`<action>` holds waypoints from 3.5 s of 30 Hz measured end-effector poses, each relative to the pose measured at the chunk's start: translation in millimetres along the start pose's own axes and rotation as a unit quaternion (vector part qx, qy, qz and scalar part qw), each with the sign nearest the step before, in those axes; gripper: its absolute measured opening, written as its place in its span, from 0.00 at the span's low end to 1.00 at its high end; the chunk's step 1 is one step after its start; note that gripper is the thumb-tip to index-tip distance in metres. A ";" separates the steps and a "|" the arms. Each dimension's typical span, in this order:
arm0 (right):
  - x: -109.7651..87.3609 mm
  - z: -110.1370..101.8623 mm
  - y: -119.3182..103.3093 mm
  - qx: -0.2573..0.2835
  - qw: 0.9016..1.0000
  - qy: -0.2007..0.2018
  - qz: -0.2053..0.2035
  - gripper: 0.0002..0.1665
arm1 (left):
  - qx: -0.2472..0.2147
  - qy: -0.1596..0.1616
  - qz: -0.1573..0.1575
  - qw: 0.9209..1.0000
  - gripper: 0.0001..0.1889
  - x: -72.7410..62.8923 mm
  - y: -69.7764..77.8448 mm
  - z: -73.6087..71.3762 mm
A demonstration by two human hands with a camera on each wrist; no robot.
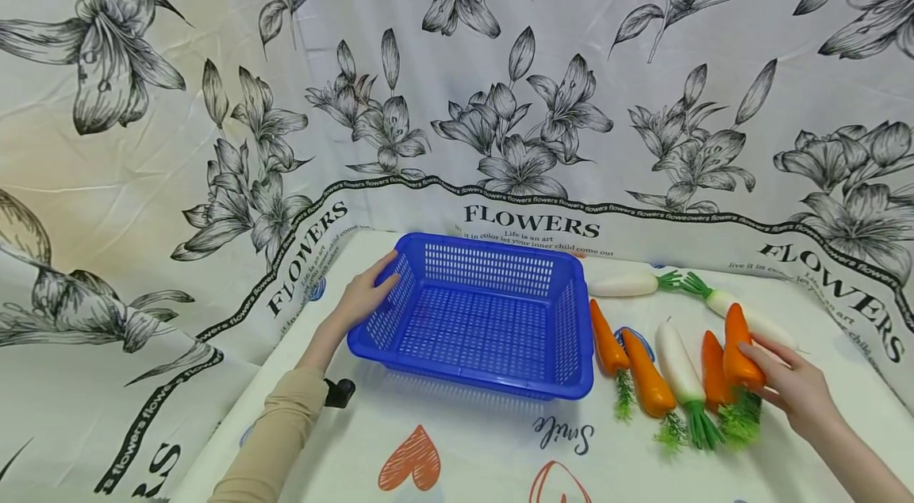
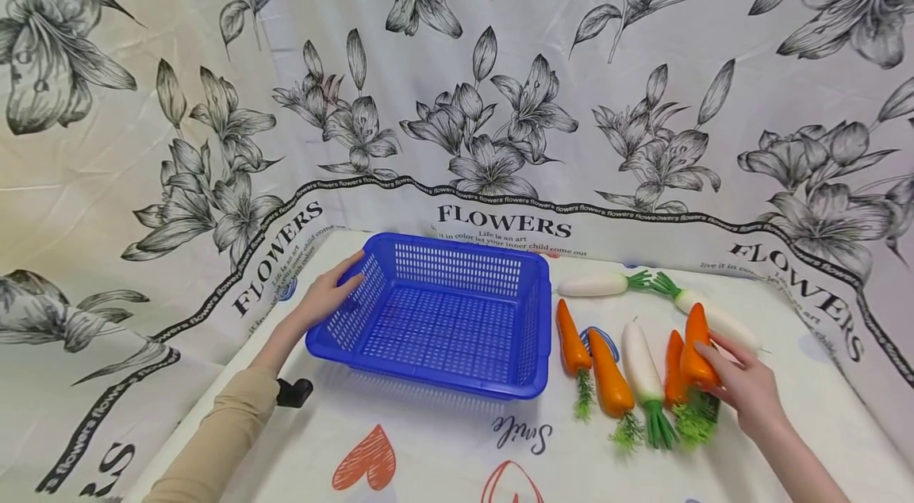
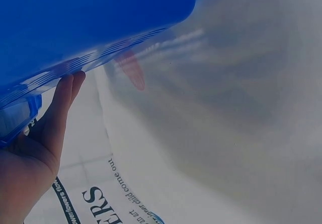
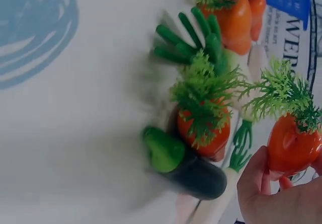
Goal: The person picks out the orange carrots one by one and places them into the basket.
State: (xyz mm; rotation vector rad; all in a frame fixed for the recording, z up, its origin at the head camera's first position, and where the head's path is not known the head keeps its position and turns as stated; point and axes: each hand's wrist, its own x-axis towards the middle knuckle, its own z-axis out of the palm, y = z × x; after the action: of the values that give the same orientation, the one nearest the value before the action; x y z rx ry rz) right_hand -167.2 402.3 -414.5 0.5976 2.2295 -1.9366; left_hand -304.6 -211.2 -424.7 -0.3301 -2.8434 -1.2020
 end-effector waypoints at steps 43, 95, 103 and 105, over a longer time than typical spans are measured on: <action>-7.2 125.4 -47.3 0.181 0.977 -0.104 0.036 0.42 | -0.010 -0.007 -0.009 1.000 0.30 -0.5 -4.1 1.5; -8.5 251.3 -74.9 0.152 0.975 -0.159 -0.012 0.36 | -0.023 -0.004 0.001 1.000 0.28 -1.1 -2.7 -0.1; -0.2 264.8 -66.3 0.139 0.980 -0.144 -0.017 0.34 | -0.022 -0.007 0.002 1.000 0.29 -0.1 -3.4 1.1; 1.6 268.4 -63.7 0.135 0.981 -0.139 -0.020 0.34 | -0.022 -0.008 0.000 1.000 0.29 -0.2 -3.3 1.3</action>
State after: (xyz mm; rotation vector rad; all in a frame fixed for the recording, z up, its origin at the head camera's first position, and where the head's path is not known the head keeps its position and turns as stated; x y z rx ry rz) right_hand -235.2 135.3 -401.7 0.2869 1.8433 -2.2058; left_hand -305.0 -212.5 -427.9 -0.3442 -2.8340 -1.2681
